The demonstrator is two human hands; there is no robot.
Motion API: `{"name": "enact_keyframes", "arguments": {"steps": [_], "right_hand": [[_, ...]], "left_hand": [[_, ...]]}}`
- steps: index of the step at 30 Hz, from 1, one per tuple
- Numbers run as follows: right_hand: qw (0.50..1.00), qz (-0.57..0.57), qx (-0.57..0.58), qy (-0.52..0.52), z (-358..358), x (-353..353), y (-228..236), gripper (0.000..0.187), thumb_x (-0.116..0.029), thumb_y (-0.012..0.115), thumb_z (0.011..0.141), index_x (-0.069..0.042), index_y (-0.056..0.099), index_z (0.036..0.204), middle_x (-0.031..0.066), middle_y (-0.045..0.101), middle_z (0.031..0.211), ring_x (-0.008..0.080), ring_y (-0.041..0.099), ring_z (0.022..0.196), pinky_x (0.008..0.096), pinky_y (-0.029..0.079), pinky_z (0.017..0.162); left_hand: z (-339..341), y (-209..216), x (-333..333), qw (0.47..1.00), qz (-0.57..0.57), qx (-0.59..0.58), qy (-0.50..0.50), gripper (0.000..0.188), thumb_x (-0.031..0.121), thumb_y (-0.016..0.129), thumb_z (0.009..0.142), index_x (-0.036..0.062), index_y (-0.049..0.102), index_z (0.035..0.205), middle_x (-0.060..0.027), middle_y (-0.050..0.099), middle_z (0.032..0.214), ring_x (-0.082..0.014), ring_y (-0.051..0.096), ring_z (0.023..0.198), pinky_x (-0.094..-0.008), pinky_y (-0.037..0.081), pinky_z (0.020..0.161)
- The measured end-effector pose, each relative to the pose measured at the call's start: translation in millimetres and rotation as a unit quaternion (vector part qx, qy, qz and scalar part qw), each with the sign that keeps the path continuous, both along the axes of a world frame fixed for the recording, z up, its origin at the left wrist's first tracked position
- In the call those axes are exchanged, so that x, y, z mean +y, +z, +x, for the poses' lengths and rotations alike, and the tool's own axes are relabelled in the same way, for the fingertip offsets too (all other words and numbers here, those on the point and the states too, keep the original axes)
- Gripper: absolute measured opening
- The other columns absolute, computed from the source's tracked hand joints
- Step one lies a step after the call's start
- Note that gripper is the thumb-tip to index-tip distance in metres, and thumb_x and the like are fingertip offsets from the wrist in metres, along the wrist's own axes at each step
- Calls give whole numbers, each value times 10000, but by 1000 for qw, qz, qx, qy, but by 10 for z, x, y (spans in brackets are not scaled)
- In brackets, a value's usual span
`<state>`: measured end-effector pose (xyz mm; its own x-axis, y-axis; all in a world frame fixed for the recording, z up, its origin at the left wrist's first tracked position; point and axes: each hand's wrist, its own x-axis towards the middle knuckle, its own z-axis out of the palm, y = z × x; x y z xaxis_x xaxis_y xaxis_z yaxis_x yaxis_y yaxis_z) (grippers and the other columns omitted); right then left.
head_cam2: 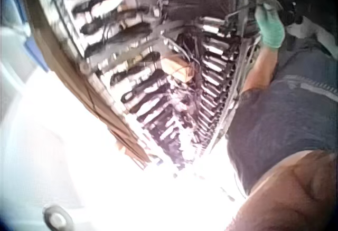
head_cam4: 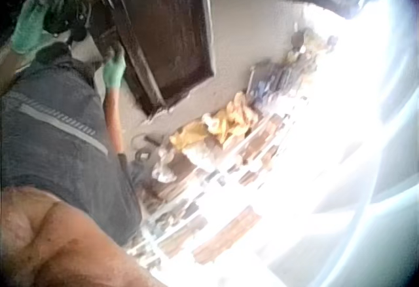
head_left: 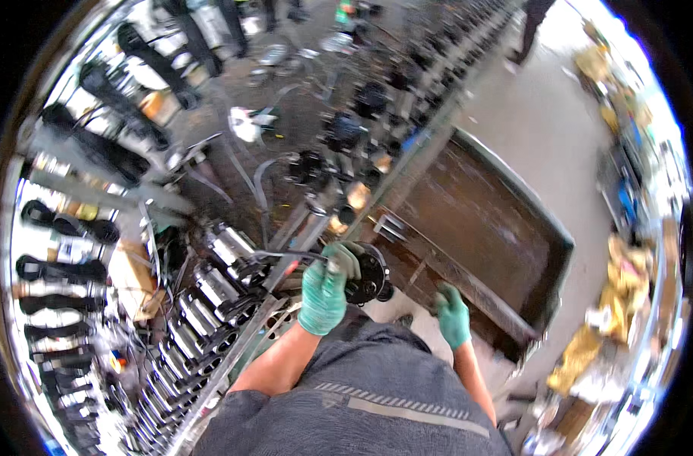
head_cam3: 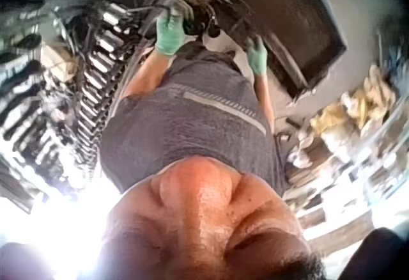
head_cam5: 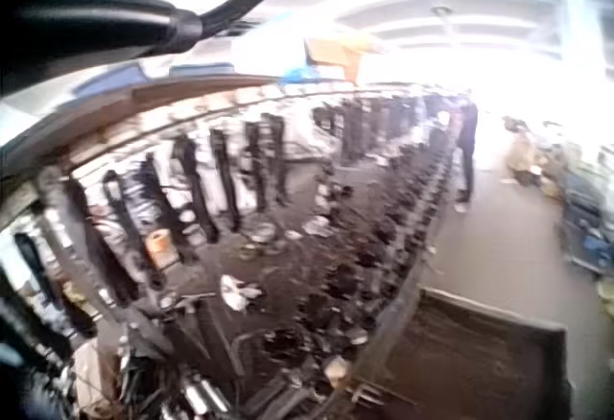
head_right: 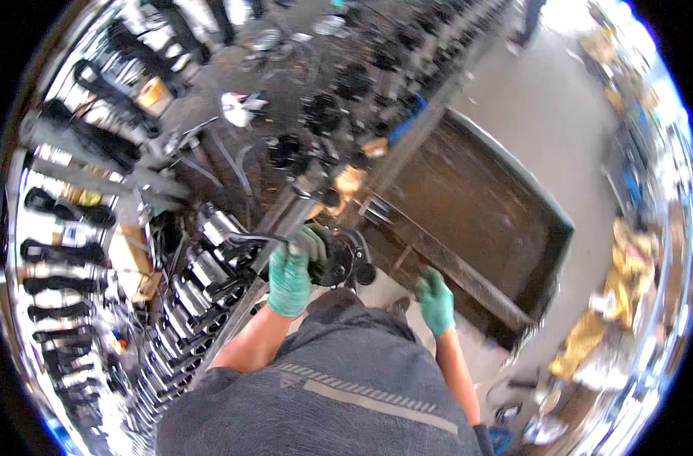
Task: The person repeatedly picks up cylindrical electrical components from a rack, submerges them in a water-filled tray, and uses a wrench to tighten a fitting on the component. The person then removes the component from the water and returns it to the rack.
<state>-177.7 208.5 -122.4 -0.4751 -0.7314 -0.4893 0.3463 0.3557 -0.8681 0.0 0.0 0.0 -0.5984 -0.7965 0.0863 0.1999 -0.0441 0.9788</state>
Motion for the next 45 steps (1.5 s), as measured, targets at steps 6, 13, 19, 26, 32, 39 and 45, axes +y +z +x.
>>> {"name": "enact_keyframes", "arguments": {"steps": [6,13,19,26,32,39,45], "right_hand": [[987,81,40,-133,69,808,149,511,-23,561,967,-6,486,1472,91,687,1189,146,647,924,304,550,767],[908,247,318,-116,-338,1226,403,385,-124,622,865,-4,685,1226,290,703,1124,438,681,1069,448,546,913],[862,328,383,-60,-484,984,356,433,-228,652,868,-6,678,1238,273,705,1149,435,674,1087,481,542,943],[857,310,397,-111,-326,976,327,612,-461,712,904,-37,608,1333,243,671,1174,431,674,1060,501,551,916],[877,184,255,-365,-49,1889,-195,480,-230,730,978,-16,573,1379,143,697,1055,219,654,912,375,548,815],[643,512,287,-493,-20,3472,-659,435,-384,727,927,-64,602,1194,218,724,1053,422,699,970,505,547,846],[731,501,206,-415,-358,3885,-884,518,-426,745,920,-54,621,1258,233,740,1078,423,704,1010,473,556,868]], "left_hand": [[-563,-407,344,972,191,88,-103,492,481,502,1092,76,510,812,-74,575,870,-212,547,885,-417,452,962],[-869,-1941,251,932,108,-327,-109,520,534,559,1056,35,674,1148,-78,709,1013,-255,605,806,-437,508,819],[-1072,-2572,25,822,-139,-526,-169,584,513,534,1054,-26,725,932,-250,700,906,-404,668,944,-452,486,939],[-844,-2057,-75,850,-222,-402,-256,404,364,599,1032,-10,709,1138,-241,733,1040,-419,694,1032,-475,527,946],[-965,-1844,421,893,-201,-309,-259,576,326,776,938,-15,546,1341,-180,628,1284,-283,608,1180,-389,462,1064],[-1057,-1806,605,882,-205,-360,-224,733,201,934,772,-30,461,1281,-157,619,1165,-231,616,1004,-352,509,942],[-1128,-1804,558,877,-181,-373,-243,677,194,924,783,-29,470,1233,-144,656,1111,-230,630,974,-352,513,929]]}}
